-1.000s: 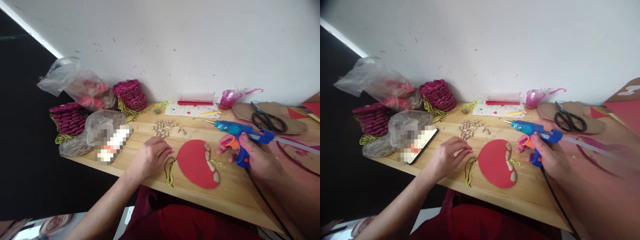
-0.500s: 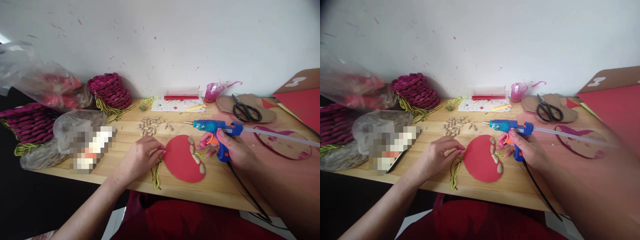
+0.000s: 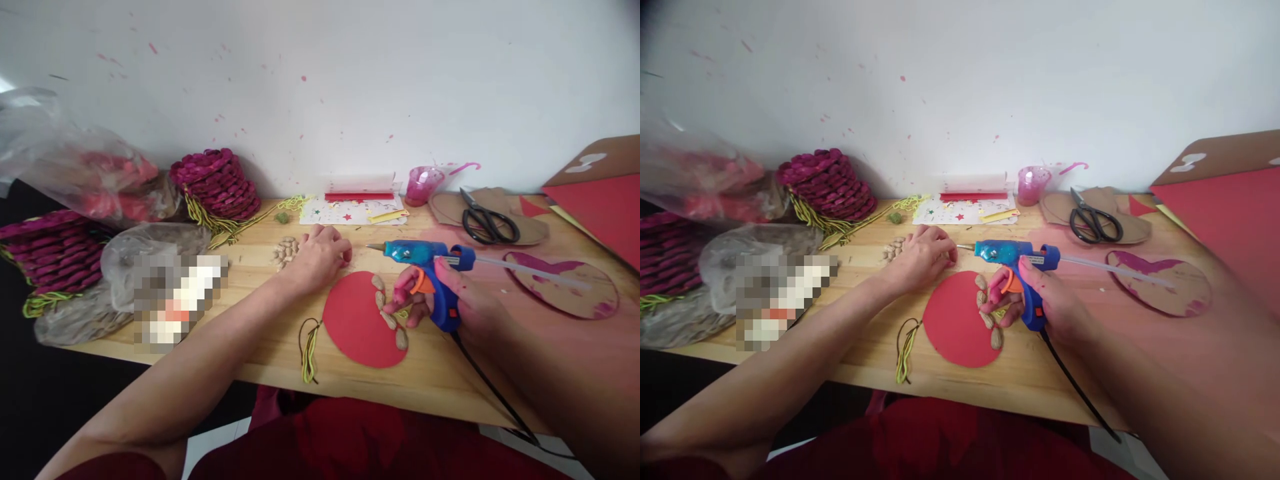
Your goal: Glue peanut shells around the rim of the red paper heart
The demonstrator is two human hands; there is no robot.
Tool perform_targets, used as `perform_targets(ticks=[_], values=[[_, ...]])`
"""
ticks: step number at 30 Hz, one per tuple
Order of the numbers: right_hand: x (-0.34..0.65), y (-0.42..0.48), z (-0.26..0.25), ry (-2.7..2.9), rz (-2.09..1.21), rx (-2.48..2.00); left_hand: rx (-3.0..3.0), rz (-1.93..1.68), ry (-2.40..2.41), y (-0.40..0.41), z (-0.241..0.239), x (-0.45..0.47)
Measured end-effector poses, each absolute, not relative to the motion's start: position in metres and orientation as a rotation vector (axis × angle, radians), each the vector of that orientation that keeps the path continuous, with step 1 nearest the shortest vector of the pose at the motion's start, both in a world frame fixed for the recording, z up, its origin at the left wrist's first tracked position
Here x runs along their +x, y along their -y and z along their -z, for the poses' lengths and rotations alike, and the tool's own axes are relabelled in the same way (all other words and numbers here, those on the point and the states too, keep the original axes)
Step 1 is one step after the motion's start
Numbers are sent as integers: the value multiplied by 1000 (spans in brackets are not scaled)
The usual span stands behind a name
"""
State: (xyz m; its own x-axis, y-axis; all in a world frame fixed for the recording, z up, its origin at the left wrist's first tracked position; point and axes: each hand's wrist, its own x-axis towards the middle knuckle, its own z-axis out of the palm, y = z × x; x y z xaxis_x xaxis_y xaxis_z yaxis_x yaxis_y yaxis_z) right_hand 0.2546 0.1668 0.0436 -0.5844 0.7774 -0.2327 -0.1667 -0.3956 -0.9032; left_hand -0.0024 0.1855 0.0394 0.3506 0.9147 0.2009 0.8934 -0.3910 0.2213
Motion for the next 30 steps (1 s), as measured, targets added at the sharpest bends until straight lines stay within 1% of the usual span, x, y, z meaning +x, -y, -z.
perform_targets(ticks=[7,15,18,24,26,30], values=[[256,-167,-40,1213,-2010,-879,2458,-416,-1804,-183,-41,-17],[257,-168,-46,1156,-1935,-927,2476,-379,-1697,-159,-72,-57],[259,-168,-48,1109,-1832,-976,2440,-444,-1644,-145,-85,-74],[263,-173,-48,1109,-1616,-1081,2079,-566,-1483,-116,-105,-95],[263,-173,-49,1091,-1575,-1113,2061,-649,-1538,-112,-105,-101],[260,-172,-54,1066,-1481,-1127,2174,-952,-1739,-114,-94,-105]])
